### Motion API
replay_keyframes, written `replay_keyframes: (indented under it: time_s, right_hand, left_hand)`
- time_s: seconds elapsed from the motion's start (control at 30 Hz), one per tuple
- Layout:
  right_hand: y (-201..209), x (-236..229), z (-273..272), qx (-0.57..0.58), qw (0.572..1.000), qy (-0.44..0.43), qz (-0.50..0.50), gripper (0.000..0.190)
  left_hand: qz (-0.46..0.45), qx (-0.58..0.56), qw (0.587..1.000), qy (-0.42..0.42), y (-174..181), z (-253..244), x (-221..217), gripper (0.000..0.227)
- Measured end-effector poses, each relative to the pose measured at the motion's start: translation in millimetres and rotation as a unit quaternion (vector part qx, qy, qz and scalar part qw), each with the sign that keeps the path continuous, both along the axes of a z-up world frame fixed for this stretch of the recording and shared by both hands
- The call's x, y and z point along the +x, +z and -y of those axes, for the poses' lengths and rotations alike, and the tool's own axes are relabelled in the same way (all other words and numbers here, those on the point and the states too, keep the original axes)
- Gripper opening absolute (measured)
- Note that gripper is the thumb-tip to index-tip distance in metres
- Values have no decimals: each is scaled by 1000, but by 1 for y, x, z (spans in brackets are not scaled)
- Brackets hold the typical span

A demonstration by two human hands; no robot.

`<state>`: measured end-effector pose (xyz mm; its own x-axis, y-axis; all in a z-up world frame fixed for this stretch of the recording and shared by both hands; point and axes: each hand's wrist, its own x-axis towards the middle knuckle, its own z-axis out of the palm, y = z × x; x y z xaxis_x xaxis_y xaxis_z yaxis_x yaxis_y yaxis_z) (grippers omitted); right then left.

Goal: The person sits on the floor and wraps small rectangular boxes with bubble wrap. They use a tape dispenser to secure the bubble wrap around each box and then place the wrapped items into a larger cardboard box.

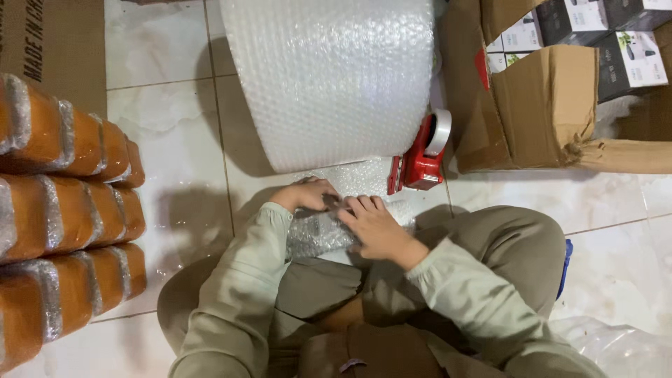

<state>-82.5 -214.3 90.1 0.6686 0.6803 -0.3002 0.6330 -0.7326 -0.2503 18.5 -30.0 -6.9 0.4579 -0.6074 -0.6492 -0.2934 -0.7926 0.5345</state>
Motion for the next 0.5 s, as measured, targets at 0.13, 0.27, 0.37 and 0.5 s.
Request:
replay_keyframes:
  time_s: [0.13,0.27,0.37,0.5]
  right_hand:
    - [-6,-24,-12,6,995,-73,68,54]
    - [-17,-4,-18,33,988,-113,101,55]
    - [-37,22,-20,54,985,-128,104,47]
    - [-64,51,-19,74,985,-123,96,46]
  left_hand:
    - [-52,-93,991,77,40,-6,4,57]
    - [-79,-160,967,181,57,-15,14,55]
    - [-67,-186,963,181,85,-25,16,53]
    - [-34,-183,961,204,75,-30,20,45]
